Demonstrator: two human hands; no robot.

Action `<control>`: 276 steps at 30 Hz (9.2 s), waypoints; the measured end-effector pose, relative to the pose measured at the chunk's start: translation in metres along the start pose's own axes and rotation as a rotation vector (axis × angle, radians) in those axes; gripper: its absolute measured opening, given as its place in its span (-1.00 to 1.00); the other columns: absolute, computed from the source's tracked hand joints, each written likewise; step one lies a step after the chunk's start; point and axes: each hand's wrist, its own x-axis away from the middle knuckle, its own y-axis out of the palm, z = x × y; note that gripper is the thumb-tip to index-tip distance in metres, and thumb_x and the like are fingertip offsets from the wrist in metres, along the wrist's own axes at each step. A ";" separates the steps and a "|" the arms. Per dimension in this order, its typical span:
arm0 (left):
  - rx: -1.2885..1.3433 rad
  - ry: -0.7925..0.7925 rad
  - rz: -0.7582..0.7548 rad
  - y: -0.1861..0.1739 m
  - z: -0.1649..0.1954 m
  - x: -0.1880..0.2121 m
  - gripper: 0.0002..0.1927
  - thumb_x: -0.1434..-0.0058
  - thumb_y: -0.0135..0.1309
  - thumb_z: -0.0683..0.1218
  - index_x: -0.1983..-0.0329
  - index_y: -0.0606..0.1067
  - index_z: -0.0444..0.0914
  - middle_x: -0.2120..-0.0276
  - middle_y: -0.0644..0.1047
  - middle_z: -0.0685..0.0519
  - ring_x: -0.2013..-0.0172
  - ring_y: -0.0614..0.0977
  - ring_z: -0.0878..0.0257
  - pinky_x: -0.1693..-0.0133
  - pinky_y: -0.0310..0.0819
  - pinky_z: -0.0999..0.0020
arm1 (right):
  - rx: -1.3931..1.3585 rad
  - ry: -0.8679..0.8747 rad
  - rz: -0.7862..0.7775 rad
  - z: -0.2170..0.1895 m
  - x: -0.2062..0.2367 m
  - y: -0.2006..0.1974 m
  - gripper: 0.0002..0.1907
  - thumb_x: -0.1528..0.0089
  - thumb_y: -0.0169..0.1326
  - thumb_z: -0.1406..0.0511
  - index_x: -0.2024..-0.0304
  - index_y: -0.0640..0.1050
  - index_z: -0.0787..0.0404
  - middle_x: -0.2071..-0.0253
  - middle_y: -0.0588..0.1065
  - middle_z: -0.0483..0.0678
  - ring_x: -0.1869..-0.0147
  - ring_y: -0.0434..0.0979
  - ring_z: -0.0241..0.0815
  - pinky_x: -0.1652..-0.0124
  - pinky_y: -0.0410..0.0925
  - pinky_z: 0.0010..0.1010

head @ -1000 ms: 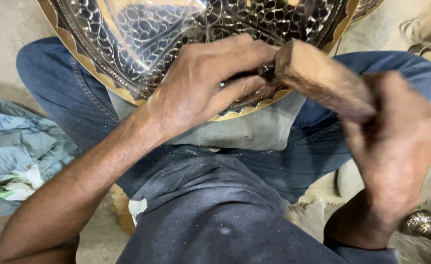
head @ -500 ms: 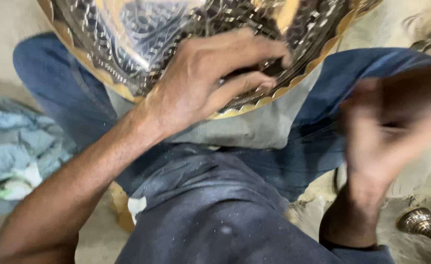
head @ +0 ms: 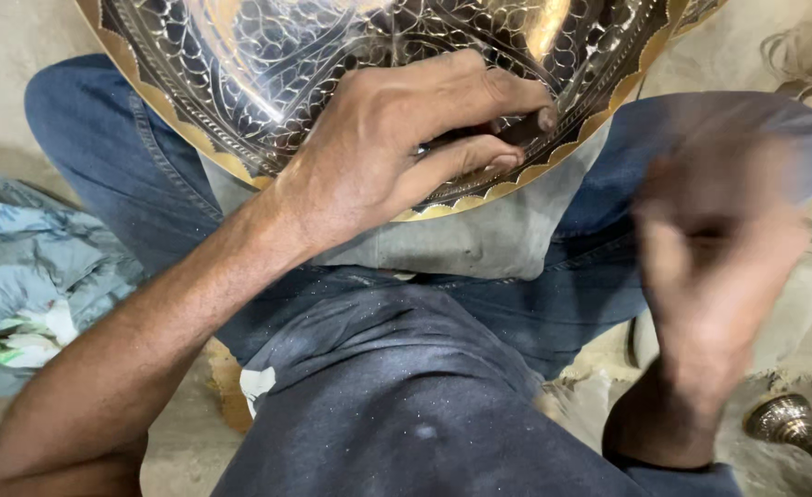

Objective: The person is hammering a large, ornate metal plate with a wooden mallet. They hold the plate steady with their left hand while striking it repeatedly with the mallet in their right hand.

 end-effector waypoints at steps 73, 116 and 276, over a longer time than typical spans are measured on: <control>0.107 -0.131 0.030 0.015 -0.002 0.013 -0.58 -0.39 0.25 -0.01 -0.22 0.48 -0.28 -0.07 0.62 -0.04 0.15 0.76 0.26 0.07 0.74 0.31 | 0.010 0.057 -0.210 -0.023 -0.014 -0.018 -0.77 -0.29 0.25 0.55 0.07 0.47 0.42 0.27 0.58 0.17 0.26 0.63 -0.08 0.32 0.47 -0.36; 0.122 -0.153 -0.005 0.014 0.002 0.014 -0.64 -0.41 0.24 -0.02 -0.20 0.52 -0.21 -0.01 0.65 0.02 0.11 0.77 0.27 0.03 0.74 0.34 | -0.041 0.072 -0.282 0.013 0.000 -0.020 -0.70 -0.34 0.31 0.45 0.03 0.43 0.34 0.23 0.55 0.16 0.23 0.64 -0.07 0.30 0.50 -0.33; -0.051 -0.099 -0.114 0.007 0.019 0.029 -0.63 -0.45 0.20 0.01 -0.27 0.52 -0.15 0.25 0.47 0.11 0.31 0.57 0.26 0.30 0.51 0.30 | -0.366 0.145 -0.153 0.013 0.050 0.008 -0.77 -0.37 0.24 0.47 0.13 0.39 0.35 0.29 0.44 0.03 0.29 0.45 -0.14 0.21 0.36 -0.36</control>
